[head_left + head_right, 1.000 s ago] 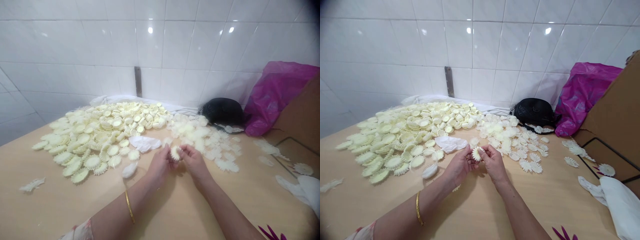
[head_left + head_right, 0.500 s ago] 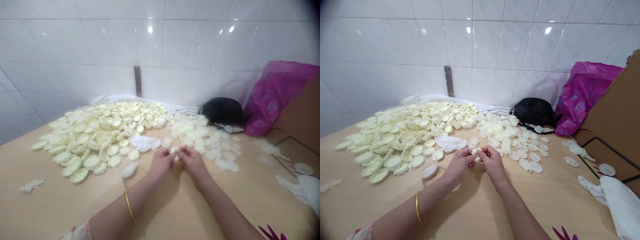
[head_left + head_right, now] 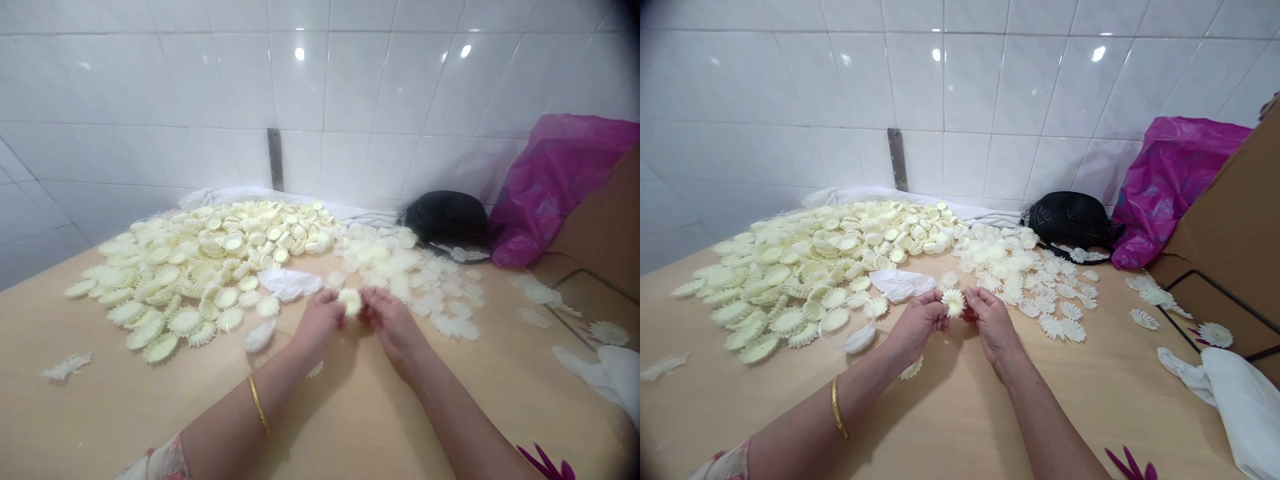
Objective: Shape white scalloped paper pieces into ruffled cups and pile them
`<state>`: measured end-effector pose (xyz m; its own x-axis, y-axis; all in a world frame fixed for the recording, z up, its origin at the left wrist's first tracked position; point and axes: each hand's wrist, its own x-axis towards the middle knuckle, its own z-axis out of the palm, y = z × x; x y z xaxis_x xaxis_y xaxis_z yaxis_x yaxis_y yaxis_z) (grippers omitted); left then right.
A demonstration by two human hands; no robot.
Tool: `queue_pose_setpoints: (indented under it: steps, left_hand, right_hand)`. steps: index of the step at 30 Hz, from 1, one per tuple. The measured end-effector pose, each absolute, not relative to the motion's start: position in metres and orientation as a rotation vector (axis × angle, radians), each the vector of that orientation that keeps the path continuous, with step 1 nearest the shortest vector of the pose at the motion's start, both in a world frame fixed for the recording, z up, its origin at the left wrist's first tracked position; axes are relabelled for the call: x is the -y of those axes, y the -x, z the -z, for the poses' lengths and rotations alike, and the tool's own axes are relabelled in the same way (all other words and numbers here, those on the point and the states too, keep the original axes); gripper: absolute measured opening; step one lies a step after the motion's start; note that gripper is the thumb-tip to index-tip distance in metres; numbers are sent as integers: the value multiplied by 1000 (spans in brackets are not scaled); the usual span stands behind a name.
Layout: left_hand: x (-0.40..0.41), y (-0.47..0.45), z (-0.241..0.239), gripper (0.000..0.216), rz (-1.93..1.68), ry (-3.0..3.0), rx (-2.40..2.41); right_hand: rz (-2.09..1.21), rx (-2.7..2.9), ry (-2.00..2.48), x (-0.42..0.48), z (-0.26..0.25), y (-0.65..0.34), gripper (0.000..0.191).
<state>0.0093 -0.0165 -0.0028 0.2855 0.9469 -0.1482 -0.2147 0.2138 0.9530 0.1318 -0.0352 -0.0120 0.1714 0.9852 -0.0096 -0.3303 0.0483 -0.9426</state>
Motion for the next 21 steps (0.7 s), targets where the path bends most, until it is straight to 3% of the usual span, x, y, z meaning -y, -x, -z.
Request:
queue_pose_setpoints:
  steps: [6,12,15,21]
  left_hand:
    - [18,-8,-1,7,-991,-1129,-870]
    - [20,-9,3,15,-994,-1191,-857]
    - [20,-10,3,20,-1037,-1201,-818]
    - [20,-11,6,21,-986,-1088,-792]
  right_hand:
    - [-1331,945,1032,36,11,-139,27]
    - [-755,1250,1243,42,6,-130,17]
    - [-617,1233,1286,44,5,-124,16]
    - [-952,1051,1129,40,7,-124,25]
